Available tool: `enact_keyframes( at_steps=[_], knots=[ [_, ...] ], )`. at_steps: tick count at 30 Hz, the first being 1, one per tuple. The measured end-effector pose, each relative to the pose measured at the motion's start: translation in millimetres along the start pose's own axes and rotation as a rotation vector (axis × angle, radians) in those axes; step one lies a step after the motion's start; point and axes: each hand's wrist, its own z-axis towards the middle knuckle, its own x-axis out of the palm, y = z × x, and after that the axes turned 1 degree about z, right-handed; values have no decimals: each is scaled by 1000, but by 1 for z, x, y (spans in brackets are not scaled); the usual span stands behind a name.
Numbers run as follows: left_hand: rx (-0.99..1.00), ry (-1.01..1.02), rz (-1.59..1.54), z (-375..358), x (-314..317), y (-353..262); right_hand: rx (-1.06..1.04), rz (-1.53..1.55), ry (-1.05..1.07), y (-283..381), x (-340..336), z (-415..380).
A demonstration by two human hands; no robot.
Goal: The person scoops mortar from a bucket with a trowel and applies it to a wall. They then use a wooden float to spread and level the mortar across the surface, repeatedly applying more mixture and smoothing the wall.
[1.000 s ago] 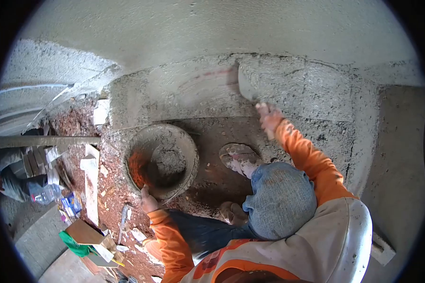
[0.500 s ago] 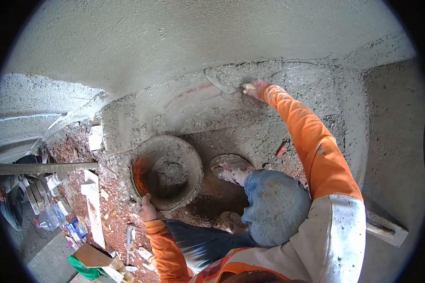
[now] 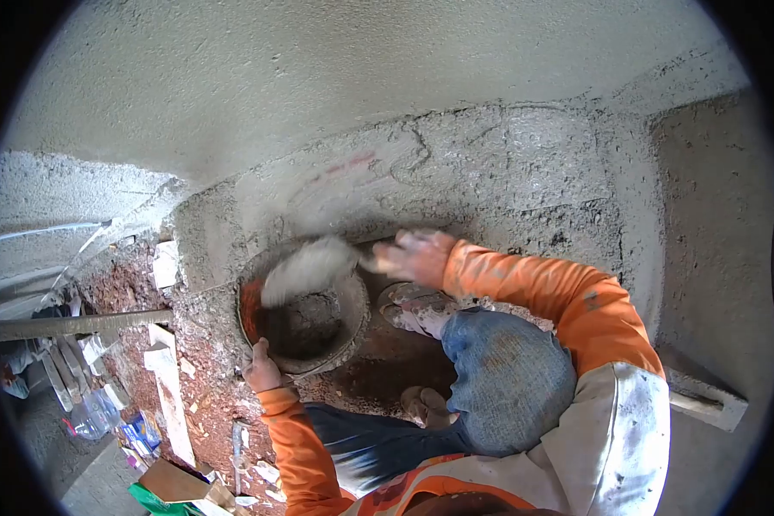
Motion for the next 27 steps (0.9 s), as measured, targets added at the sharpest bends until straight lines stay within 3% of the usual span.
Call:
enact_keyframes(
  at_steps=[1, 3, 4, 6, 7, 9, 10, 11, 13, 17, 19, 22, 26, 27],
  knots=[
    [28, 12, -14, -1, 0, -1, 0, 91, 8, 6, 3, 2],
    [42, 19, 6, 3, -5, 14, 341, 563, 167, 4, 16, 9],
    [52, 24, 8, 2, -4, 14, 594, 576, 241, -7, 11, 17],
    [33, -26, -10, -5, -1, 6, 678, 589, 350, -41, -1, 21],
    [1, -78, -19, -9, -3, 2, 605, 501, 216, -62, 18, 6],
    [-82, -48, -164, -12, -4, 6, 850, 710, 343, -100, -16, 1],
    [-163, -27, -323, -12, -5, 7, 708, 373, 299, -162, 43, -34],
    [-153, -29, -327, -8, -10, 17, 1104, 627, 266, -172, 14, -47],
    [118, -15, 298, 0, -15, 33, 905, 109, 337, -193, -21, -54],
    [95, 24, 112, -17, -10, 16, 964, 38, 276, -203, -28, -68],
    [-23, 49, -281, -20, -4, 14, 983, 56, 282, -164, -41, -70],
    [-60, 76, -289, -17, 8, 12, 981, 339, 338, -89, -81, -57],
    [37, 66, -225, -14, 31, -6, 124, -224, -7, -13, -63, -53],
    [-4, 101, -284, -18, 34, -18, 131, -78, 54, -1, -49, -51]
  ],
)
